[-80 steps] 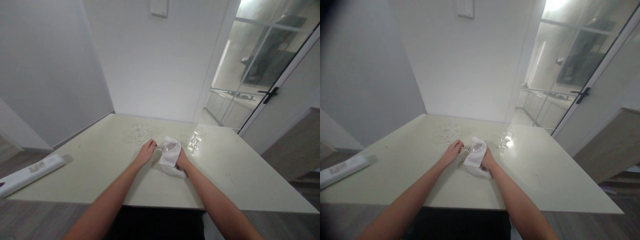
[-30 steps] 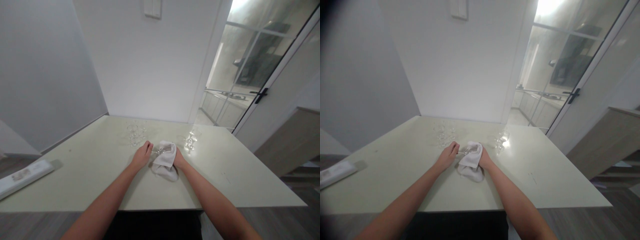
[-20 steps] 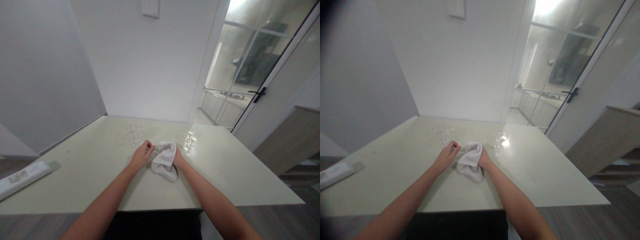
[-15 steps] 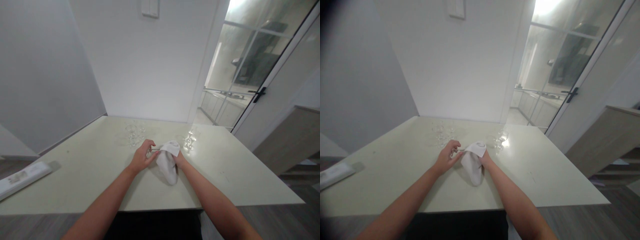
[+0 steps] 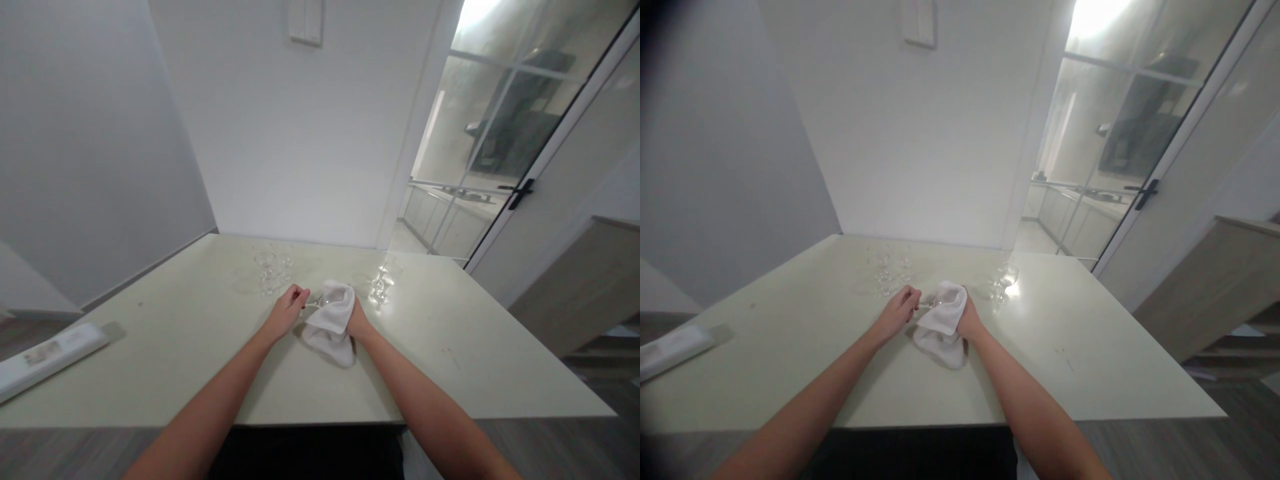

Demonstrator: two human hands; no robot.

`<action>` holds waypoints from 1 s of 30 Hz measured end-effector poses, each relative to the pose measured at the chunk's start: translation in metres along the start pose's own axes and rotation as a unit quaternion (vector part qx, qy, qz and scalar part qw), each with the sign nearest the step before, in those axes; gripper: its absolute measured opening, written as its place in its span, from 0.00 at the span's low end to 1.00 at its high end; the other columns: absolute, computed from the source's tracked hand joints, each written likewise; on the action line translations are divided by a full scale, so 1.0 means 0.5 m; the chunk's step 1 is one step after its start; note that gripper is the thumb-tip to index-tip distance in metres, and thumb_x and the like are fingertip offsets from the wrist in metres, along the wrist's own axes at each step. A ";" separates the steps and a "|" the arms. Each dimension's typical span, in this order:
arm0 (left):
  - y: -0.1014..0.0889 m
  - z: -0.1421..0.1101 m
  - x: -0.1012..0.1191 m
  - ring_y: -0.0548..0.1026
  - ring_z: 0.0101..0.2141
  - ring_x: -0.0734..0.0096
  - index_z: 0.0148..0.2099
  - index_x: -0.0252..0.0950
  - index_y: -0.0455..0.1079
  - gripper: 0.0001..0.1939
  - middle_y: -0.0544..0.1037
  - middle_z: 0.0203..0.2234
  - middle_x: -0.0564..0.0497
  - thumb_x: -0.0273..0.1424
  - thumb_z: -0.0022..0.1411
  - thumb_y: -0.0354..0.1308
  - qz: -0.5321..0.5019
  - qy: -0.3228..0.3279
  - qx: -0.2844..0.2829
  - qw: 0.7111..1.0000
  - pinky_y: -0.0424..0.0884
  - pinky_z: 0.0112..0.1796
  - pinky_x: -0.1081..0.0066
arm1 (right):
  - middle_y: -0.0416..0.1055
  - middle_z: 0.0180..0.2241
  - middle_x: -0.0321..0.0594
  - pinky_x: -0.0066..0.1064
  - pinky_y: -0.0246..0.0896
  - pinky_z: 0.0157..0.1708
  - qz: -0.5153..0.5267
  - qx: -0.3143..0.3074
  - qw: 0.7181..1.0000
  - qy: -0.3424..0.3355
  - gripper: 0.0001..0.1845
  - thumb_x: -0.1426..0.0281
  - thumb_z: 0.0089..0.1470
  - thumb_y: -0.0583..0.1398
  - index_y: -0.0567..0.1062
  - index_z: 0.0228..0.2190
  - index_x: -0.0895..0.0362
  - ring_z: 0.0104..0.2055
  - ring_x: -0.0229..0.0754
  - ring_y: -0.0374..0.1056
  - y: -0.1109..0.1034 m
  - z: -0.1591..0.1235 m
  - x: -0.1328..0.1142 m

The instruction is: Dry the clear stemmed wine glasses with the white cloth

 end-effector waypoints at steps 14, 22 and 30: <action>-0.016 -0.008 0.023 0.66 0.26 0.71 0.32 0.39 0.60 0.14 0.67 0.24 0.53 0.41 0.64 0.42 0.047 0.051 0.051 0.996 0.63 0.29 0.71 | 0.75 0.39 0.44 0.41 0.65 0.47 0.013 -0.030 0.999 0.017 0.20 0.59 0.45 0.65 0.73 0.39 0.56 0.42 0.47 0.70 0.010 -0.005 -0.006; 0.031 -0.002 -0.062 0.49 0.12 0.80 0.31 0.40 0.56 0.12 0.64 0.19 0.58 0.42 0.60 0.42 -0.118 -0.207 -0.062 0.969 0.44 0.16 0.76 | 0.70 0.43 0.43 0.36 0.62 0.49 -0.075 -0.062 0.991 -0.088 0.24 0.64 0.42 0.67 0.71 0.43 0.56 0.45 0.45 0.67 0.013 -0.019 -0.066; -0.012 -0.002 0.008 0.64 0.27 0.72 0.31 0.38 0.57 0.16 0.64 0.24 0.55 0.43 0.65 0.41 0.007 0.045 0.040 0.998 0.61 0.30 0.73 | 0.73 0.38 0.38 0.31 0.64 0.40 0.030 -0.066 0.997 -0.006 0.32 0.66 0.35 0.70 0.69 0.45 0.56 0.37 0.41 0.69 0.015 -0.013 -0.031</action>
Point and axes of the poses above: each hand's wrist, its own z-axis towards the middle knuckle, its own y-axis out of the palm, x = y × z, the point moved 6 cm from there along z, towards the middle knuckle
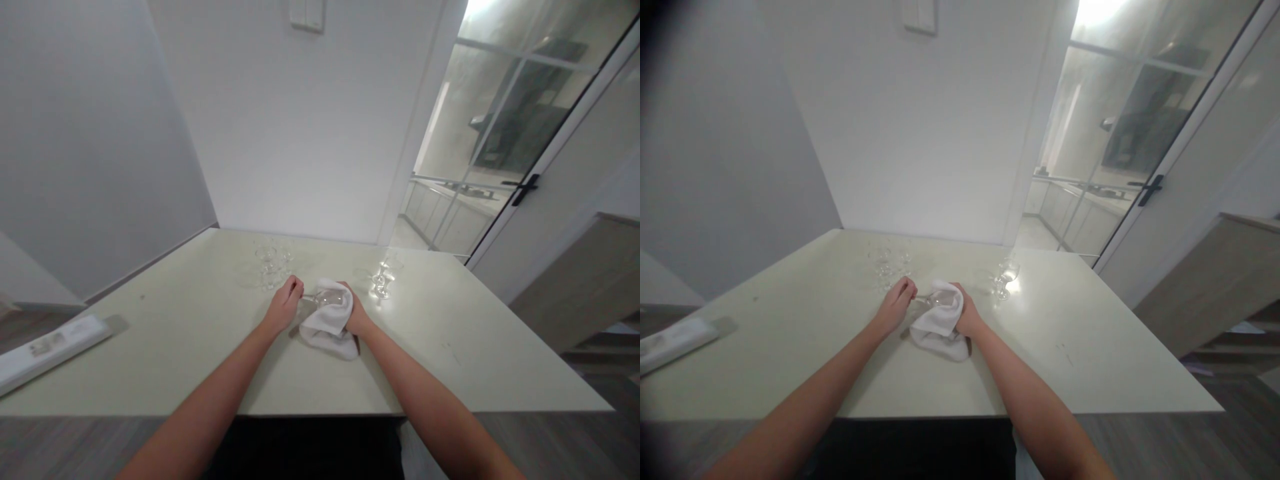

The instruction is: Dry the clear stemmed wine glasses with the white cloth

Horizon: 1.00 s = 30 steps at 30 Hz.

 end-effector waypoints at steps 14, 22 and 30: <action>-0.008 -0.005 0.013 0.66 0.28 0.70 0.32 0.39 0.59 0.15 0.66 0.24 0.55 0.40 0.67 0.40 0.054 0.030 0.045 0.997 0.60 0.32 0.71 | 0.77 0.41 0.38 0.38 0.60 0.52 0.192 0.188 0.944 0.192 0.18 0.56 0.49 0.59 0.75 0.37 0.55 0.46 0.44 0.69 -0.026 -0.009 0.090; -0.010 0.000 -0.008 0.65 0.25 0.72 0.31 0.38 0.59 0.16 0.67 0.23 0.55 0.42 0.67 0.40 -0.004 -0.012 0.047 0.999 0.59 0.28 0.73 | 0.77 0.35 0.40 0.34 0.65 0.43 0.222 0.040 0.963 0.148 0.15 0.65 0.44 0.65 0.77 0.36 0.57 0.37 0.42 0.71 0.008 0.013 0.043; 0.016 -0.009 0.008 0.63 0.24 0.74 0.32 0.37 0.60 0.16 0.66 0.23 0.55 0.42 0.67 0.42 -0.045 0.009 -0.062 0.997 0.59 0.27 0.73 | 0.74 0.31 0.36 0.27 0.61 0.37 0.101 -0.123 0.979 0.131 0.17 0.69 0.39 0.66 0.76 0.35 0.59 0.33 0.36 0.67 0.025 -0.003 0.040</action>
Point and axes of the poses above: each hand's wrist, its own z-axis towards the middle knuckle, its own y-axis out of the palm, x = y × z, the point moved 6 cm from there along z, towards the middle knuckle
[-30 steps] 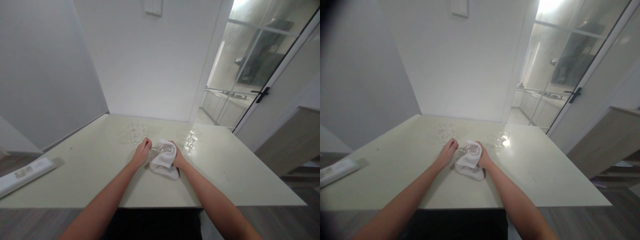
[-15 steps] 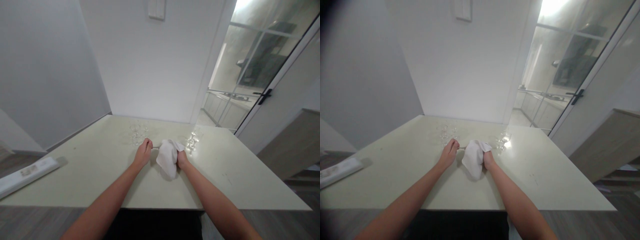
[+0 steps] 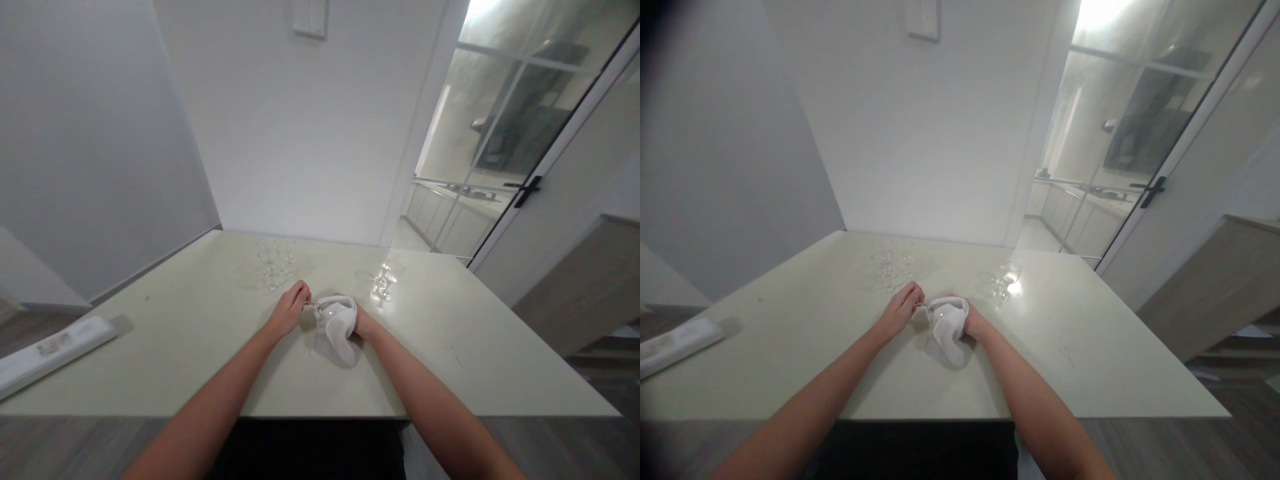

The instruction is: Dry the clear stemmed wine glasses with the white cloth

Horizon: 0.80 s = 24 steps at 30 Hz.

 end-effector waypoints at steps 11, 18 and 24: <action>0.000 -0.001 -0.004 0.61 0.22 0.76 0.32 0.37 0.60 0.16 0.63 0.22 0.57 0.42 0.67 0.43 -0.037 -0.010 0.008 0.999 0.58 0.24 0.74 | 0.70 0.25 0.35 0.32 0.60 0.38 -0.042 0.082 0.995 0.043 0.09 0.67 0.38 0.62 0.73 0.25 0.59 0.30 0.39 0.62 -0.015 -0.008 0.008; -0.003 0.001 -0.002 0.62 0.23 0.74 0.32 0.38 0.59 0.16 0.65 0.23 0.55 0.42 0.66 0.42 -0.016 -0.012 0.009 1.000 0.59 0.25 0.74 | 0.68 0.23 0.36 0.33 0.59 0.32 -0.070 0.116 0.988 0.074 0.07 0.68 0.34 0.62 0.72 0.21 0.59 0.26 0.37 0.58 -0.018 -0.010 0.005; -0.005 0.002 -0.004 0.63 0.24 0.73 0.32 0.38 0.60 0.16 0.66 0.23 0.55 0.42 0.66 0.42 -0.004 -0.011 0.014 1.000 0.59 0.26 0.74 | 0.66 0.21 0.34 0.32 0.59 0.29 -0.060 0.116 0.989 0.076 0.07 0.67 0.36 0.61 0.70 0.20 0.58 0.25 0.36 0.56 -0.012 -0.010 -0.001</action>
Point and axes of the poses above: each hand's wrist, its own z-axis towards the middle knuckle, its own y-axis out of the palm, x = y × z, the point moved 6 cm from there along z, towards the middle knuckle
